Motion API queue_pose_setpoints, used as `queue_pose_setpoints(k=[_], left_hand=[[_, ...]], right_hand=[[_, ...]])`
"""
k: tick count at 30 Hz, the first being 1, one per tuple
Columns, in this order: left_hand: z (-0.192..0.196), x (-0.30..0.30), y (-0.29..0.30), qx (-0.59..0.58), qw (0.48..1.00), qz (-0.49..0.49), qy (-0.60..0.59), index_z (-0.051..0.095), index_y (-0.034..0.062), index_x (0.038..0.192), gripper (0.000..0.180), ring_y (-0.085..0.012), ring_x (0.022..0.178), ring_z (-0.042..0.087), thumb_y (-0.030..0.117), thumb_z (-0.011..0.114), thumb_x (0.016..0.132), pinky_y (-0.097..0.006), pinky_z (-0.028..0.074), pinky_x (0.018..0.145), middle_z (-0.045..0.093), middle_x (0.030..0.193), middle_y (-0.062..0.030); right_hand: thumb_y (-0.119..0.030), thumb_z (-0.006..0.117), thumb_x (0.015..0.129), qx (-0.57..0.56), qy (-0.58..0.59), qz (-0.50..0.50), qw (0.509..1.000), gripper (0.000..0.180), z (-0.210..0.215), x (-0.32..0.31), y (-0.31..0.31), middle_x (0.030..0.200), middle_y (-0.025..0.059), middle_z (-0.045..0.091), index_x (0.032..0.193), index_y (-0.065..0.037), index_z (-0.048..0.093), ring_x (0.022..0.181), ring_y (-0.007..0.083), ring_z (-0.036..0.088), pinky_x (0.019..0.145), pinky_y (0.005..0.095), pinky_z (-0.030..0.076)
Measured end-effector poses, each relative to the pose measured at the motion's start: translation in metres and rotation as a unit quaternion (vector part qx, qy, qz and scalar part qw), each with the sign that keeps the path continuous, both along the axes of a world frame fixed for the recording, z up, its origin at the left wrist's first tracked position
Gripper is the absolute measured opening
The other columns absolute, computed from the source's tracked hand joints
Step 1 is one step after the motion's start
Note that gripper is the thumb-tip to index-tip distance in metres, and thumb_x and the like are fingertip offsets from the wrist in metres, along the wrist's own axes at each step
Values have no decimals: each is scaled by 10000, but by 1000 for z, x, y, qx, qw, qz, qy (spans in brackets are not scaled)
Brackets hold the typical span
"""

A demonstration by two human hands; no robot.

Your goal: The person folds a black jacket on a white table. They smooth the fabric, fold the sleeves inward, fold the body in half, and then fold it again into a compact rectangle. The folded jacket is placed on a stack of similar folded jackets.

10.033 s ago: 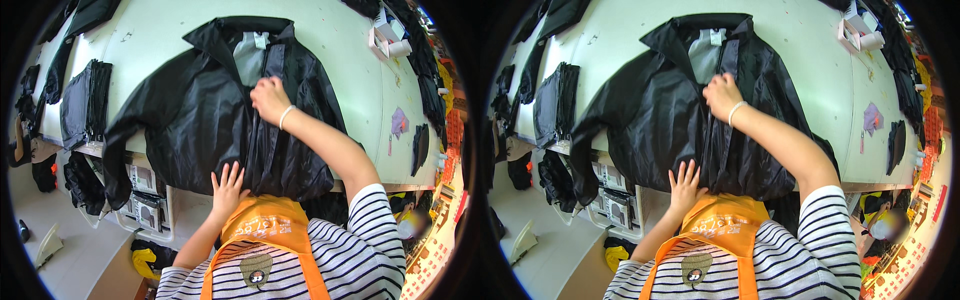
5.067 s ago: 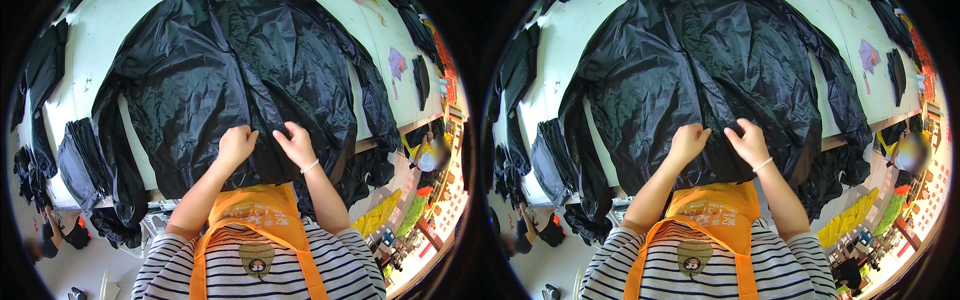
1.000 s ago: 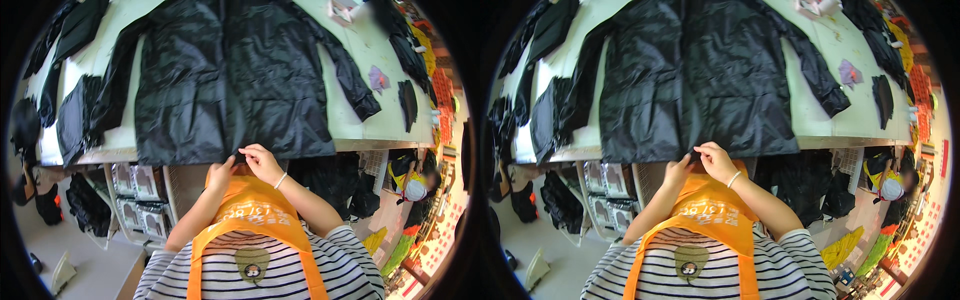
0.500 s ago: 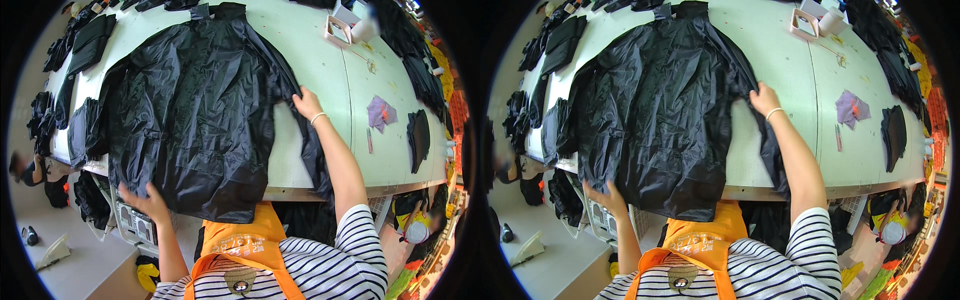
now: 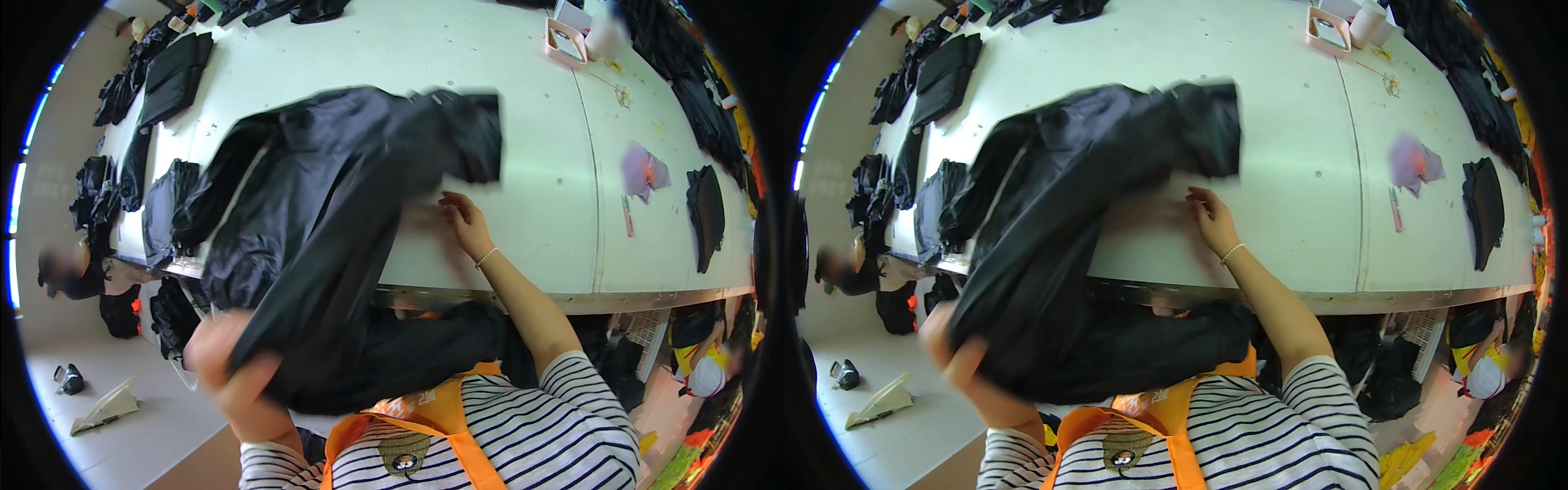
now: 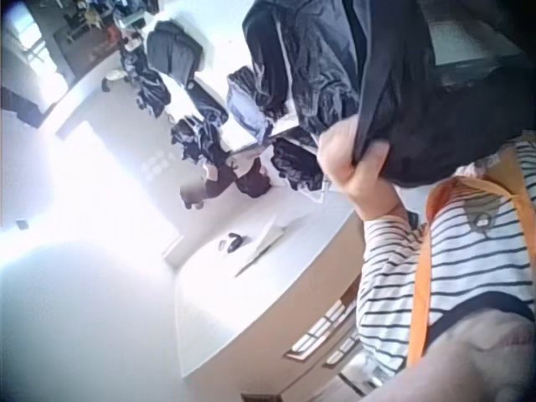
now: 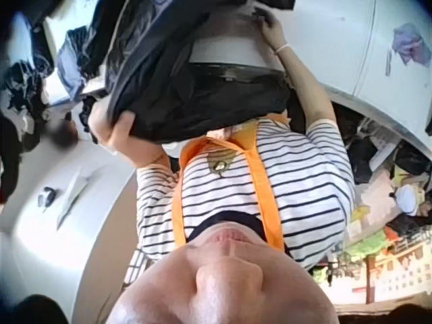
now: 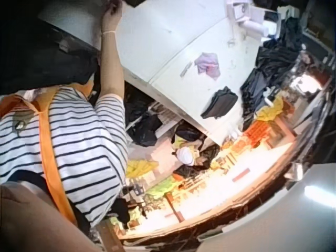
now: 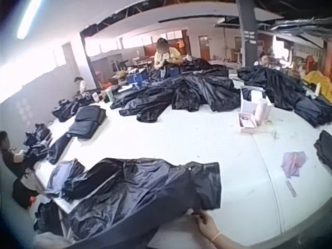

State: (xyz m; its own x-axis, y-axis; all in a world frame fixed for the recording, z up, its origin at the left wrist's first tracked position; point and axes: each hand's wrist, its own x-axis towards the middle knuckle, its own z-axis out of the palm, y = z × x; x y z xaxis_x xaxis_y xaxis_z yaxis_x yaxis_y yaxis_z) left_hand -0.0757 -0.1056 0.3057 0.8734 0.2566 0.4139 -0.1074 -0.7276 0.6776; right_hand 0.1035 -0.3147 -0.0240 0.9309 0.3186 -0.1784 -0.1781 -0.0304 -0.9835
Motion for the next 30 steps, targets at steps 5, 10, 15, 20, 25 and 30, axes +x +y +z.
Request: queue_pose_setpoints(k=[5,10,15,20,25,30], left_hand=[[65,-130,99,194,959,186,-87,603,30,893,188,-199,719,577,167,606,764,-283,432,661,597,799,-80],[111,-195,202,247,939,240,-9,553,77,810,176,-176,664,541,248,587,795,-289,406,608,534,732,-40],[104,-217,237,350,907,137,189,502,124,728,238,-152,610,504,330,568,826,-294,380,556,472,665,1],[58,-143,204,63,824,-563,-7,669,44,881,455,-191,615,629,467,513,941,-237,468,507,671,809,-115],[52,-157,159,84,826,-556,-36,712,93,948,195,-164,751,647,69,560,829,-220,519,606,712,901,-113],[15,-146,178,-26,864,-503,-4,700,43,900,151,-202,747,655,94,619,782,-256,540,625,705,920,-163]], right_hand=[[-121,534,947,215,74,-95,969,234,56,-29,74,1093,103,632,1144,-18,608,968,149,597,852,292,478],[-15,643,814,61,-340,169,923,279,98,-59,62,1083,101,636,1091,-34,625,1025,207,601,915,312,454],[-100,609,840,-131,-234,27,963,143,68,-124,-25,943,119,658,969,-44,636,869,229,640,743,333,505],[-205,517,889,-278,-60,-373,883,259,35,-240,-290,1012,161,627,1049,-30,620,981,288,603,855,376,470],[-187,518,883,-456,-59,-600,655,282,149,-364,-453,1092,189,583,1106,-31,593,1043,310,570,894,386,452],[-168,519,877,-488,-166,-630,582,321,254,-340,-431,1171,216,539,1163,-33,566,1105,332,537,934,395,434]])
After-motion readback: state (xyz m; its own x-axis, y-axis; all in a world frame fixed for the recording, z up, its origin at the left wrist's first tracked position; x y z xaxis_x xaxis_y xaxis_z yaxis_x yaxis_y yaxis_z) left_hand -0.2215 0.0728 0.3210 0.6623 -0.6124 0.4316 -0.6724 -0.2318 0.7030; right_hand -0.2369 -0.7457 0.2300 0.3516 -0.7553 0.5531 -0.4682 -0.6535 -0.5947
